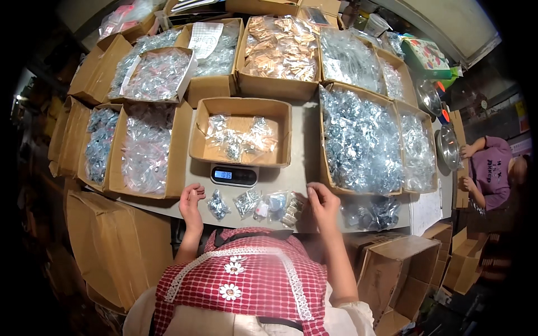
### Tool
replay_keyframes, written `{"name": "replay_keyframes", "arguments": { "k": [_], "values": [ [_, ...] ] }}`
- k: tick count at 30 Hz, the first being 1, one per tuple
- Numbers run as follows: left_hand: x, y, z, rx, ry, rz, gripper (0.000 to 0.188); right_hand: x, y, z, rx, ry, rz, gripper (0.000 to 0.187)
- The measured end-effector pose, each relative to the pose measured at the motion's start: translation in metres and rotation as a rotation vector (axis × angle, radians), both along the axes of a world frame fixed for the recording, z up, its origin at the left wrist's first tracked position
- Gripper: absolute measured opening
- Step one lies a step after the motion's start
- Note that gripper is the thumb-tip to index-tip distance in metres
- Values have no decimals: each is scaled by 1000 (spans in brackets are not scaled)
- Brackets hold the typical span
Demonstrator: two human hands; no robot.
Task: The person picks metal hardware components from cardboard boxes and places them into a plastic bag, then weighs the bag on a digital scale.
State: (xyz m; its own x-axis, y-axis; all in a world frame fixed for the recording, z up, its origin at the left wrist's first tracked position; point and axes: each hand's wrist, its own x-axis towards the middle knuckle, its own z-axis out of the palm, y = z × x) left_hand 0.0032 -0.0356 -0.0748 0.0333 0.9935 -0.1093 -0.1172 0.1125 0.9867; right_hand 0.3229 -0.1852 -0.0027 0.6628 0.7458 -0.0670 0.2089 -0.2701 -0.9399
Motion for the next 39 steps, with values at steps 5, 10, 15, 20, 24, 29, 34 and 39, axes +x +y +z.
{"name": "replay_keyframes", "arguments": {
  "k": [5, 10, 15, 20, 24, 29, 34, 39],
  "values": [
    [9, 4, 3, 425, 691, -137, 16, 5, 56, 61, 97, -65, 84, 13],
    [13, 5, 5, 486, 762, -180, 17, 4, 121, 97, 168, -459, 486, 29],
    [16, 6, 8, 504, 792, -204, 17, -2, 190, 52, -126, -821, 735, 62],
    [16, 12, 5, 460, 800, -231, 18, -2, 227, 14, -72, -1071, 788, 26],
    [15, 16, 13, 437, 810, -253, 18, 16, 239, 52, -50, -979, 614, 14],
    [17, 20, 20, 420, 808, -290, 17, 24, 245, 46, -19, -1020, 1133, 43],
    [16, 20, 15, 404, 808, -289, 19, 26, 258, 45, 22, -1031, 1274, 33],
    [15, 20, 17, 432, 805, -278, 19, 41, 260, 66, -6, -907, 1295, 27]
  ]
}}
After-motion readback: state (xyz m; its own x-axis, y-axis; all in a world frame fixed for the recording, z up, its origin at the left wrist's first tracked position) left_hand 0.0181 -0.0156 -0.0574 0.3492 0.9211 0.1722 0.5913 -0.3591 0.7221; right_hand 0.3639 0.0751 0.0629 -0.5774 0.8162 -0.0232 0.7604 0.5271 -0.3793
